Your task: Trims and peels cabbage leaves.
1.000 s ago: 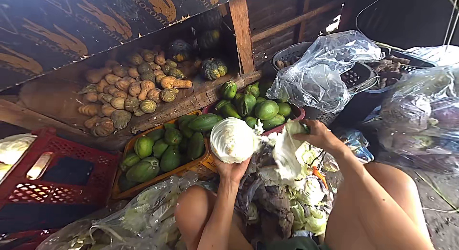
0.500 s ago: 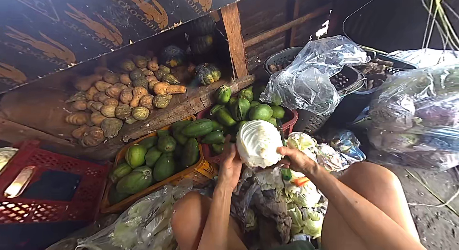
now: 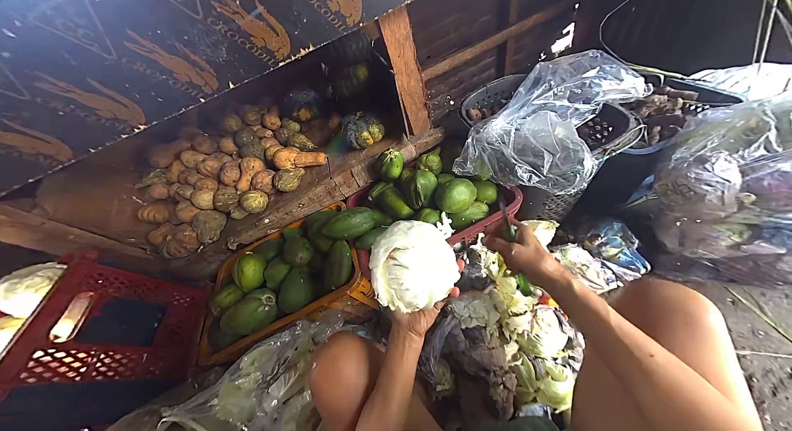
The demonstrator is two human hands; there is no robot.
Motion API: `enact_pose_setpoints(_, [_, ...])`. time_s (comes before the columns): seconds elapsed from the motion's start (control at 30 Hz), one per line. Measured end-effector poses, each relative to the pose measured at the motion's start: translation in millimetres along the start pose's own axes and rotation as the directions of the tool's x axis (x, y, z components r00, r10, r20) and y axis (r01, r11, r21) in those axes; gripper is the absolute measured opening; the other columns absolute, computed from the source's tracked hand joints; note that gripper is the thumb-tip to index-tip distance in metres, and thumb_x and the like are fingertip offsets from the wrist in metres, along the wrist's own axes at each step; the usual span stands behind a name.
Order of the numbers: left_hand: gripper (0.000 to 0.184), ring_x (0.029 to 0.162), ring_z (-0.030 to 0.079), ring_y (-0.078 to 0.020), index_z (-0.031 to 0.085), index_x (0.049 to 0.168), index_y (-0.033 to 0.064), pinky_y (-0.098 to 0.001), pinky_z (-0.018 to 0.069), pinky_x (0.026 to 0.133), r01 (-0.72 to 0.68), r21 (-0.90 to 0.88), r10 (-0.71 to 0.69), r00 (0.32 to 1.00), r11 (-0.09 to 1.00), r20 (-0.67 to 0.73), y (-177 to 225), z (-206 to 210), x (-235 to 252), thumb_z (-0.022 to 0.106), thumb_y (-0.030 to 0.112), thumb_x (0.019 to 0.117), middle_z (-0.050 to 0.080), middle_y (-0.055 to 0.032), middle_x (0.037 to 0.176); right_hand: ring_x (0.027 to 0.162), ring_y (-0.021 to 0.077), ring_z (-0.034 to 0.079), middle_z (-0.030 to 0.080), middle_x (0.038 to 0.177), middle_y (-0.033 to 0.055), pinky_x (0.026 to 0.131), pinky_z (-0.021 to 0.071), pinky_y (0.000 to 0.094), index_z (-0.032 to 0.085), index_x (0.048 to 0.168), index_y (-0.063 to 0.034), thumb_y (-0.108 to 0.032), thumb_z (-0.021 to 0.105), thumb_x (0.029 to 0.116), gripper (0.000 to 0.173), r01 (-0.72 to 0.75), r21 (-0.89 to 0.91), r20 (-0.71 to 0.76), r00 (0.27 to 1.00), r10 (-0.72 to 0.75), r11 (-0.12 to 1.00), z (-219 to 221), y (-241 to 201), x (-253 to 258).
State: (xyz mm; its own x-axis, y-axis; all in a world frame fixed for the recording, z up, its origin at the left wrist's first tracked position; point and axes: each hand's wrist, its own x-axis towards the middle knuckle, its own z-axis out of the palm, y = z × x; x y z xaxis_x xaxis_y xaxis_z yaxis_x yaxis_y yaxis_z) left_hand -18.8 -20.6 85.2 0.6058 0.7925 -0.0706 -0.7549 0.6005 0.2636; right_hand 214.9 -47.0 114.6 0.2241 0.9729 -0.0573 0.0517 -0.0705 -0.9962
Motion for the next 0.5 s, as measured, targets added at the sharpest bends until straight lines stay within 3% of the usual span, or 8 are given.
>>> enact_pose_setpoints(0.1, [0.093,0.097,0.071,-0.0451,0.06,0.127,0.0081,-0.0549,0.0614,0.063,-0.108,-0.013,0.106,0.986,0.994,-0.131,-1.4,4.9,5.8,0.05,0.086,0.0776,0.068,-0.0259,0.119,0.081,0.0173,0.064,0.066,0.097,0.0095,0.075,0.0549,0.0393,0.053,0.131,-0.0011,-0.029,0.071,0.09,0.053,0.113,-0.247,0.077,0.992,-0.097,0.962,18.5,0.8,-2.8])
enact_pose_setpoints(0.17, [0.095,0.097,0.069,-0.0478,0.057,0.129,0.0093,-0.061,0.0592,0.066,-0.145,-0.002,0.142,0.973,0.989,-0.183,-0.6,5.7,12.4,0.047,0.088,0.0764,0.067,-0.0262,0.118,0.106,0.0337,0.065,0.061,0.123,0.0248,0.095,0.0512,0.053,0.036,0.146,0.0043,-0.023,0.07,0.0914,0.07,0.048,-0.41,0.126,0.992,0.004,0.911,16.8,-0.9,0.1])
enact_pose_setpoints(0.2, [0.095,0.101,0.068,-0.0484,0.056,0.131,0.011,-0.064,0.0577,0.07,-0.154,0.008,0.152,0.969,0.988,-0.195,0.3,2.8,15.1,0.047,0.088,0.0754,0.066,-0.0255,0.121,0.111,0.0361,0.063,0.059,0.127,0.0271,0.098,0.0494,0.0542,0.035,0.146,0.0059,-0.016,0.069,0.0919,0.068,0.023,-0.434,0.104,0.994,0.025,0.901,13.5,0.7,2.0])
enact_pose_setpoints(0.3, [0.093,0.111,0.065,-0.0451,0.057,0.134,0.0139,-0.0685,0.0544,0.082,-0.202,0.065,0.211,0.96,0.977,-0.185,3.7,0.6,15.5,0.058,0.085,0.0739,0.066,-0.0212,0.124,0.087,0.0203,0.066,0.068,0.101,0.0134,0.08,0.0549,0.0423,0.054,0.131,0.0033,-0.017,0.062,0.0928,0.044,0.071,-0.296,-0.017,0.997,-0.08,0.952,5.7,5.5,0.9])
enact_pose_setpoints(0.37, [0.073,0.102,0.07,-0.0353,0.059,0.125,0.0127,-0.0597,0.0585,0.078,-0.258,0.171,0.291,0.934,0.951,-0.209,-0.1,10.8,13.8,0.061,0.071,0.0819,0.07,-0.0158,0.112,0.084,0.0105,0.067,0.071,0.101,0.0054,0.077,0.0558,0.0349,0.054,0.134,-0.0003,-0.034,0.065,0.094,0.054,0.174,-0.177,0.046,0.985,-0.168,0.969,9.6,1.8,-5.8])
enact_pose_setpoints(0.43, [0.055,0.096,0.07,-0.0261,0.054,0.126,0.0098,-0.0492,0.0607,0.077,-0.284,0.318,0.365,0.901,0.905,-0.234,-7.9,14.6,12.5,0.056,0.054,0.0923,0.07,-0.012,0.107,0.108,0.0169,0.067,0.068,0.127,0.012,0.093,0.0559,0.0416,0.039,0.152,-0.003,-0.049,0.072,0.0881,0.085,0.237,-0.159,0.168,0.963,-0.211,0.958,22.0,-1.0,-16.3])
enact_pose_setpoints(0.47, [0.056,0.098,0.069,-0.0225,0.048,0.132,0.0087,-0.0446,0.0606,0.079,-0.281,0.413,0.397,0.888,0.866,-0.23,-12.0,13.2,12.4,0.057,0.047,0.0918,0.068,-0.011,0.11,0.114,0.0198,0.067,0.065,0.132,0.0144,0.098,0.0551,0.044,0.035,0.156,-0.0046,-0.053,0.076,0.0839,0.096,0.252,-0.193,0.183,0.959,-0.218,0.948,30.4,0.1,-20.3])
enact_pose_setpoints(0.5, [0.074,0.101,0.068,-0.0196,0.038,0.141,0.009,-0.0412,0.06,0.082,-0.27,0.513,0.42,0.885,0.815,-0.201,-15.6,8.6,12.8,0.067,0.046,0.0828,0.065,-0.0103,0.117,0.114,0.0234,0.068,0.066,0.131,0.0167,0.098,0.0551,0.047,0.034,0.157,-0.0048,-0.056,0.078,0.0811,0.101,0.249,-0.237,0.155,0.964,-0.216,0.939,38.1,1.9,-23.3])
